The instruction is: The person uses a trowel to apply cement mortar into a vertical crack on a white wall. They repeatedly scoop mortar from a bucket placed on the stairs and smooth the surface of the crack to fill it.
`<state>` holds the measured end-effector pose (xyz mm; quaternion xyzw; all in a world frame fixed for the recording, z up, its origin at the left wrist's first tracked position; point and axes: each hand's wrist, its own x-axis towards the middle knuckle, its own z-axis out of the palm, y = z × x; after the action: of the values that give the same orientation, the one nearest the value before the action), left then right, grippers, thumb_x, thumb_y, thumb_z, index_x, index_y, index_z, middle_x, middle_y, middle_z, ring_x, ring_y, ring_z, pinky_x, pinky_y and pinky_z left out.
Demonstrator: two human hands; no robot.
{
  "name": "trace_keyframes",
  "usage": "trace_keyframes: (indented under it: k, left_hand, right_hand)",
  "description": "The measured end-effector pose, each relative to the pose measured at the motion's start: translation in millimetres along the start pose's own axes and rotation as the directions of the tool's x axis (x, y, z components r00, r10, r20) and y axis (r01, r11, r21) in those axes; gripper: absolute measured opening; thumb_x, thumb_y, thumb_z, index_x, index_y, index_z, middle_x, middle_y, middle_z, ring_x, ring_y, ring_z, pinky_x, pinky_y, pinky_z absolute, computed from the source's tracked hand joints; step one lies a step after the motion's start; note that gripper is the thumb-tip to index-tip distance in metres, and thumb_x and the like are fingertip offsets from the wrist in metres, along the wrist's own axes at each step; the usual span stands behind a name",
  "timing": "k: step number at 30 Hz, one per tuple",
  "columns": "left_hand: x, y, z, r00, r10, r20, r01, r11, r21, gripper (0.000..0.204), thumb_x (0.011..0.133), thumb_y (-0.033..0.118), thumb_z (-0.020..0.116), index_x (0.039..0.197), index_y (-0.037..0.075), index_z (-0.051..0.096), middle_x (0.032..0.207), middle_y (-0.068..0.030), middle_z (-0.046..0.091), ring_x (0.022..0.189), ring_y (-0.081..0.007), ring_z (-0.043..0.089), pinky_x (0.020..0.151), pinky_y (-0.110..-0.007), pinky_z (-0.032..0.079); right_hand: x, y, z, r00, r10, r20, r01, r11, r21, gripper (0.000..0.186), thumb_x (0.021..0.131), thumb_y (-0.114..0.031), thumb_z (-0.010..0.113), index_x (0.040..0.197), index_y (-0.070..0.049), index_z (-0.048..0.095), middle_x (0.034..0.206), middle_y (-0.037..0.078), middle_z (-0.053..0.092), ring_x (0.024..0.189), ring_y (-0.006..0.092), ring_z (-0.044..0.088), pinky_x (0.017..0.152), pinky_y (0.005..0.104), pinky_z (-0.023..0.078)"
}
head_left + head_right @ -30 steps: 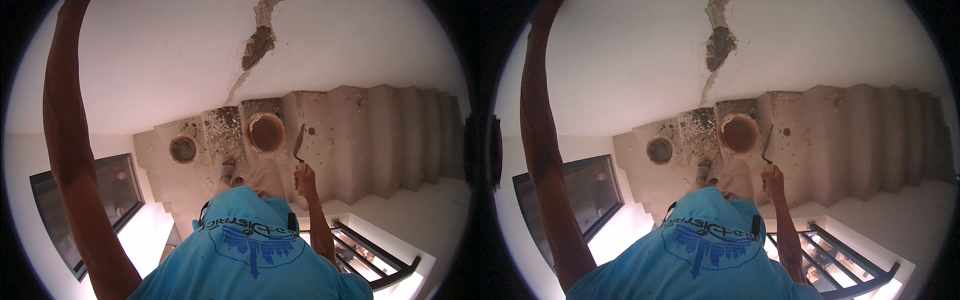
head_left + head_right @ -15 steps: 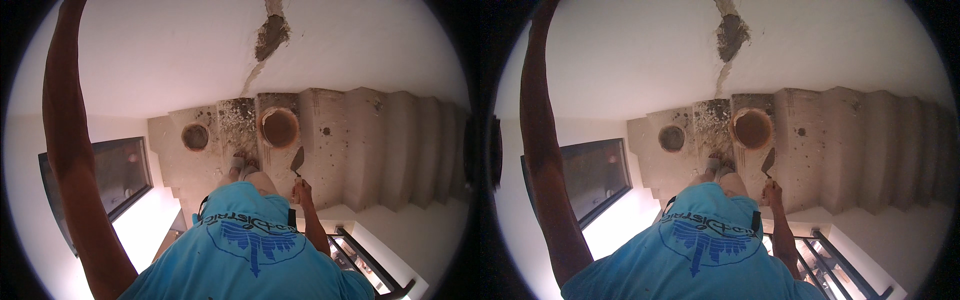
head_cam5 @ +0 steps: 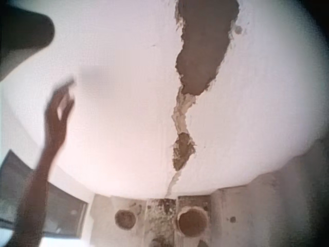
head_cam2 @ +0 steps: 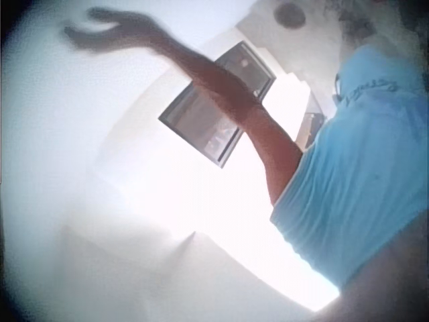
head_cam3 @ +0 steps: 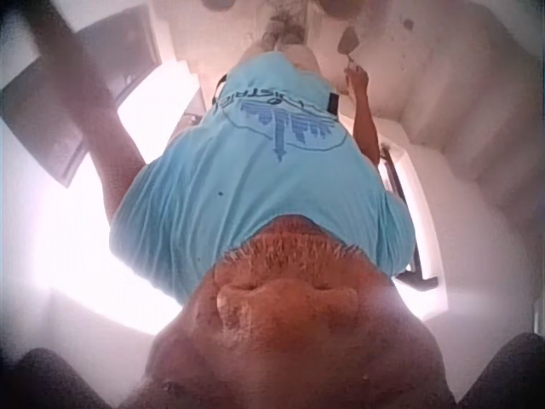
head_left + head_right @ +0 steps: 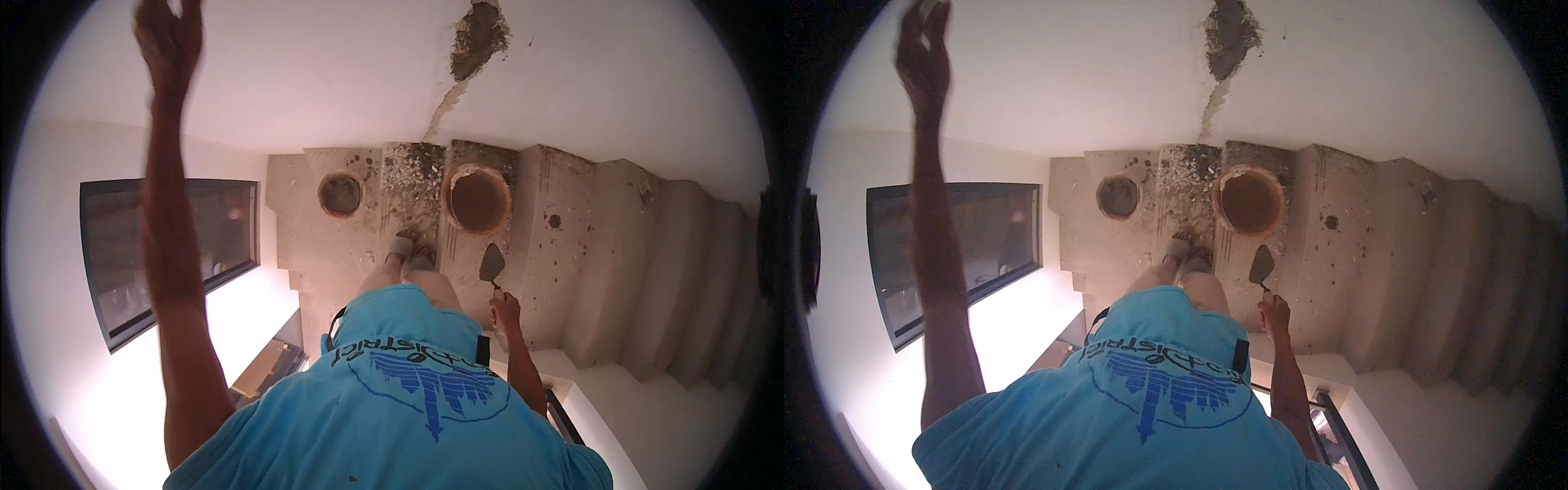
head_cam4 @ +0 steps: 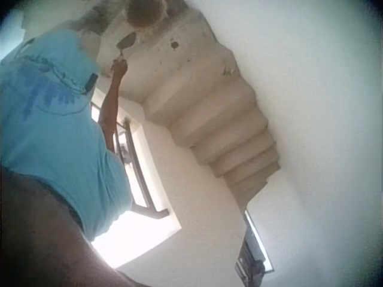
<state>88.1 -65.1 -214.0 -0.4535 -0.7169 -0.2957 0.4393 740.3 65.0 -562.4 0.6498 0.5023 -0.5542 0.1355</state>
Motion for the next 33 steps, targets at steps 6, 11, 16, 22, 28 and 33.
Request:
trace_keyframes:
  k: [6,11,16,22,28,33]
  left_hand:
    - [-482.4,4.0,-19.6,0.291,-0.578,0.763,0.627,0.717,0.304,0.04,0.094,0.029,0.06,0.121,-0.001,0.06,0.117,-0.022,0.065,0.11,-0.035,0.062,0.097,-0.045,0.046]
    - [-745.6,153.8,-187.7,-0.54,-0.055,0.84,0.54,0.743,0.395,0.047,0.087,0.041,0.061,0.112,0.002,0.066,0.117,-0.0235,0.065,0.106,-0.0385,0.063,0.091,-0.048,0.049]
    - [-647.8,252.7,-229.9,-0.474,-0.016,0.881,0.814,0.373,0.444,0.046,0.087,0.04,0.061,0.108,-0.001,0.067,0.115,-0.0256,0.065,0.108,-0.0394,0.062,0.093,-0.045,0.048]
    - [-579.0,219.7,-168.8,-0.088,-0.568,0.818,0.897,0.312,0.313,0.037,0.092,0.027,0.056,0.116,-0.001,0.062,0.114,-0.0243,0.065,0.102,-0.0405,0.064,0.088,-0.046,0.051]
    - [-521.4,199.4,-163.7,-0.248,-0.755,0.608,0.927,-0.002,0.376,0.038,0.092,0.027,0.056,0.119,0.0,0.062,0.105,-0.0243,0.068,0.103,-0.0371,0.066,0.089,-0.043,0.051]
    - [-562.4,219.3,-168.7,-0.492,-0.703,0.513,0.828,-0.195,0.527,0.043,0.092,0.031,0.058,0.12,0.0,0.062,0.11,-0.0249,0.067,0.105,-0.0349,0.066,0.09,-0.042,0.05]
  right_hand:
    - [-8.8,-5.1,-9.3,0.999,-0.043,0.007,0.044,0.993,-0.11,0.012,0.08,-0.011,0.063,0.085,-0.003,0.056,0.059,0.006,0.051,0.045,0.0143,0.048,0.038,0.0313,0.038]
    - [-9.7,-20.1,-16.4,0.99,-0.103,0.095,0.123,0.963,-0.242,0.012,0.079,-0.012,0.064,0.084,-0.003,0.058,0.061,0.007,0.053,0.046,0.0132,0.049,0.041,0.0303,0.041]
    - [-14.3,-52.9,-10.3,0.974,-0.171,0.148,0.213,0.913,-0.347,0.012,0.079,-0.011,0.064,0.086,-0.003,0.058,0.064,0.006,0.055,0.049,0.0105,0.05,0.043,0.0285,0.043]
    - [20.3,-126.2,41.4,0.85,-0.375,0.37,0.518,0.723,-0.458,0.012,0.082,-0.007,0.061,0.093,-0.002,0.059,0.067,0.005,0.055,0.05,0.0096,0.05,0.044,0.0274,0.043]
    - [34.6,-202.4,111.4,0.818,-0.257,0.514,0.46,0.83,-0.316,0.027,0.086,-0.012,0.057,0.111,-0.001,0.06,0.073,0.005,0.057,0.056,0.0105,0.051,0.048,0.029,0.044]
    - [77.3,-196.1,163.6,0.744,-0.011,0.668,0.025,1.0,-0.012,0.031,0.091,-0.017,0.056,0.119,-0.004,0.058,0.079,0.004,0.057,0.061,0.0135,0.055,0.053,0.0301,0.048]
